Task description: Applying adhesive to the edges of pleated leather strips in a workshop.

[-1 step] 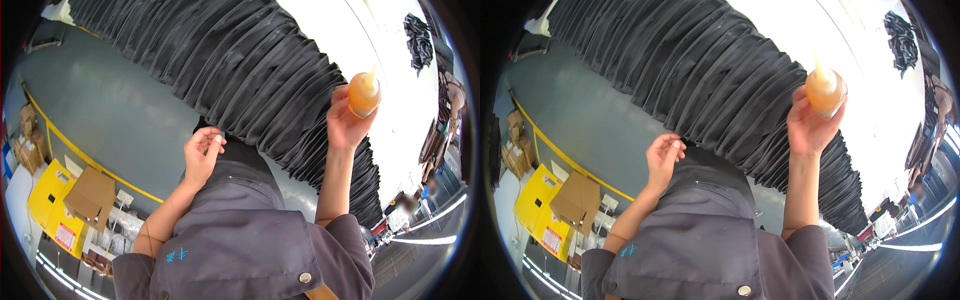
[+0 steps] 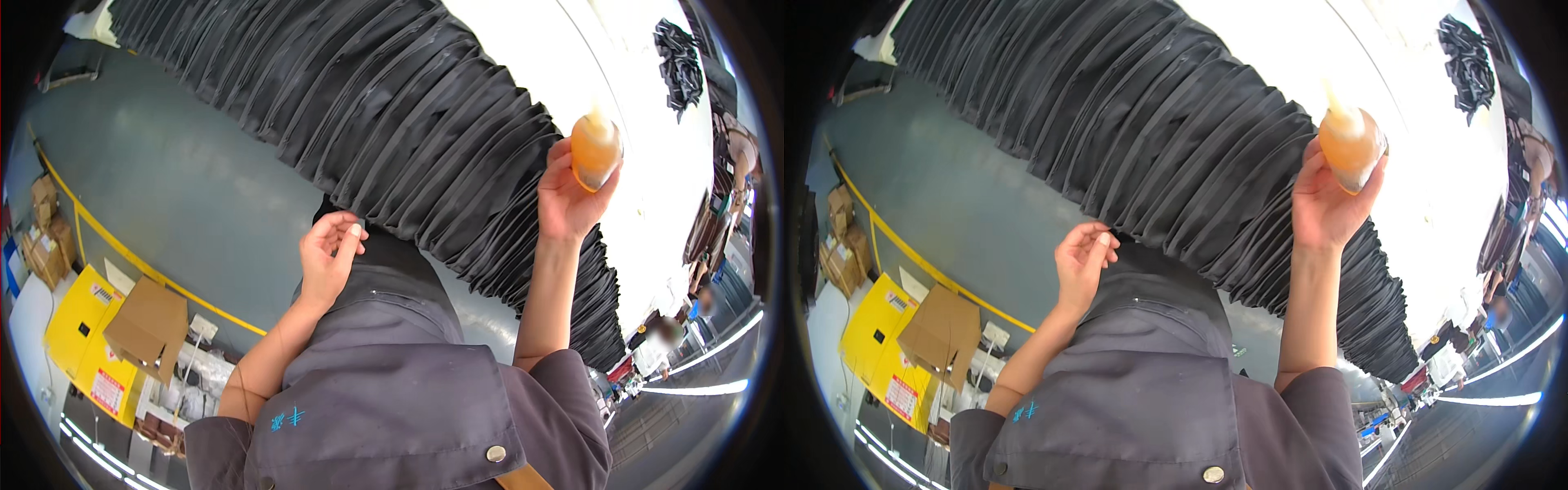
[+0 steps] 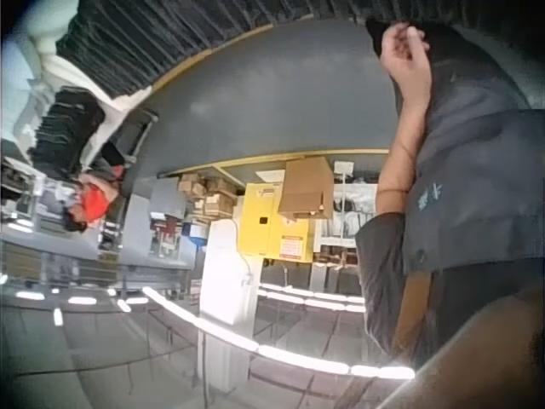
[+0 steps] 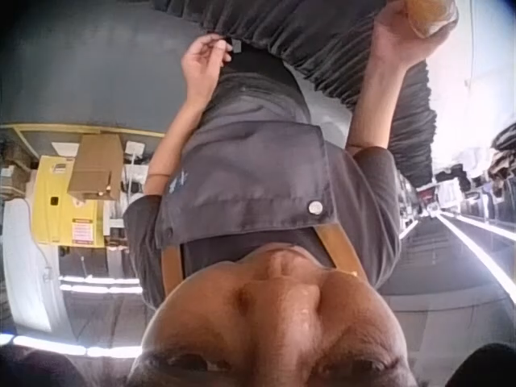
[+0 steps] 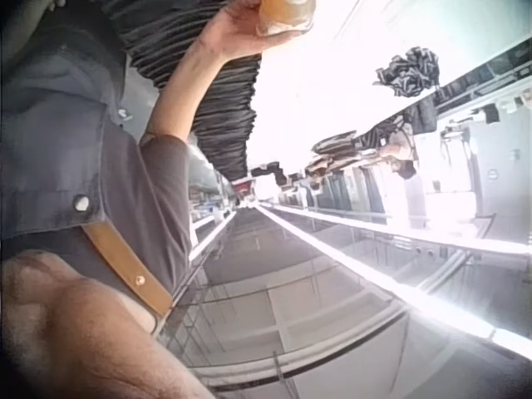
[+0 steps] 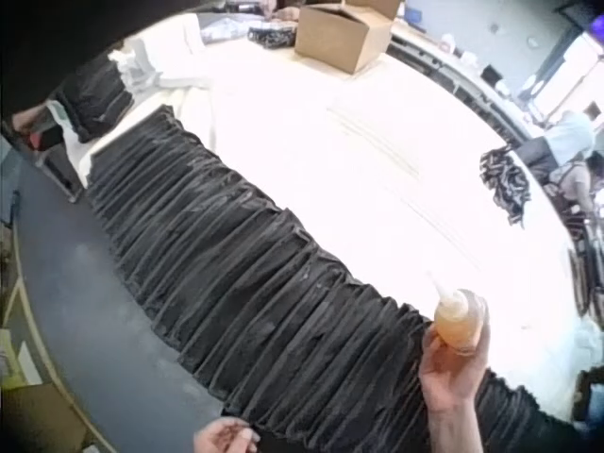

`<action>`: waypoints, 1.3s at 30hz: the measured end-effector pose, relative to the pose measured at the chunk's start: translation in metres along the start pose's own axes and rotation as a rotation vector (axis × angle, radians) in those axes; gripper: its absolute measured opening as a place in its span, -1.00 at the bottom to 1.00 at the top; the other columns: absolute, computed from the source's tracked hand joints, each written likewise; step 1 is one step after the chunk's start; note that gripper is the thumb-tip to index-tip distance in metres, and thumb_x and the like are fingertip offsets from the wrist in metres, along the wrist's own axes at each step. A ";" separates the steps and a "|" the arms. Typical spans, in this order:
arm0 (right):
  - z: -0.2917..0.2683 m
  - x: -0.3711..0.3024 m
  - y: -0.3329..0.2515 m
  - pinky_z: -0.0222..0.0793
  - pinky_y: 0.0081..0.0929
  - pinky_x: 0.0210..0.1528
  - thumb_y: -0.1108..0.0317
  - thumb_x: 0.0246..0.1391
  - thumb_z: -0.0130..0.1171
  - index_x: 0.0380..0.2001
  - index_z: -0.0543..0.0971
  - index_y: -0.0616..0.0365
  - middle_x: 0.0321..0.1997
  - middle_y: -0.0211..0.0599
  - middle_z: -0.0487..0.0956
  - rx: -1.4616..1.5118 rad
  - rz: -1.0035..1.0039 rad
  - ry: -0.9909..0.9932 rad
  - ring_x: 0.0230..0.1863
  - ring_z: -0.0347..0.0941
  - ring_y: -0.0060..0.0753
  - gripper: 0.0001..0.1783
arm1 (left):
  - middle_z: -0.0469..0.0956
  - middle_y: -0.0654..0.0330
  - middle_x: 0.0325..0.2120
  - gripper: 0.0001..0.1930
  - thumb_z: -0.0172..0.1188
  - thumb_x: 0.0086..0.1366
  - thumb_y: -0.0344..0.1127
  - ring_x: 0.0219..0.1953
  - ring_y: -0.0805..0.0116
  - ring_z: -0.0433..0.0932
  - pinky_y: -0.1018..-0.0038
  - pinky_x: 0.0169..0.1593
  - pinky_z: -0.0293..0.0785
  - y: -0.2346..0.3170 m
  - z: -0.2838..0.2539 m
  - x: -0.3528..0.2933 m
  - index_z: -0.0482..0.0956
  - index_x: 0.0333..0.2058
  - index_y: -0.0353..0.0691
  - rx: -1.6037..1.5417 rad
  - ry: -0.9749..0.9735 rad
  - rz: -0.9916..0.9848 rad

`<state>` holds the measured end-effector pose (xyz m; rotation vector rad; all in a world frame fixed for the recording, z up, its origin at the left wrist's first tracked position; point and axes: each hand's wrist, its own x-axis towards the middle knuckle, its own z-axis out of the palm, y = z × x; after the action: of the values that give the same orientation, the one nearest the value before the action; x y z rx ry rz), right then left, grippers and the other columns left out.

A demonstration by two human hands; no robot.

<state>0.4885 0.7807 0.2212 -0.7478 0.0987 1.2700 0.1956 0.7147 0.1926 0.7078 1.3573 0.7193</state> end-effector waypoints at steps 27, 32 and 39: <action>0.016 0.018 0.019 0.42 -0.39 -0.14 0.23 0.02 0.12 -0.11 0.36 0.30 -0.18 -0.22 0.45 -0.868 -0.411 0.083 -0.15 0.42 -0.43 -0.56 | 0.49 0.22 -0.59 -0.87 0.05 0.22 -0.38 -0.59 0.58 0.41 0.70 -0.53 0.28 0.002 0.007 0.011 0.47 -0.39 -0.34 0.007 0.089 0.015; 0.007 0.013 0.020 0.41 -0.39 -0.15 0.22 0.05 0.07 -0.08 0.35 0.28 -0.16 -0.22 0.46 -0.949 -0.392 0.040 -0.13 0.42 -0.43 -0.57 | 0.49 0.22 -0.59 -0.87 0.06 0.22 -0.37 -0.59 0.59 0.41 0.70 -0.53 0.28 0.001 0.006 0.010 0.47 -0.39 -0.33 -0.007 0.081 0.007; 0.011 0.006 0.026 0.31 -0.48 -0.09 0.24 0.02 0.11 -0.10 0.37 0.29 -0.18 -0.24 0.46 -0.998 -0.405 -0.002 -0.14 0.40 -0.47 -0.57 | 0.48 0.21 -0.57 -0.90 0.07 0.20 -0.44 -0.57 0.57 0.42 0.67 -0.45 0.37 0.007 0.006 0.011 0.47 -0.40 -0.37 -0.030 0.080 -0.010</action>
<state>0.4636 0.7939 0.2151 -1.5213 -0.7064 0.8776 0.2022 0.7270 0.1921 0.6533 1.4192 0.7657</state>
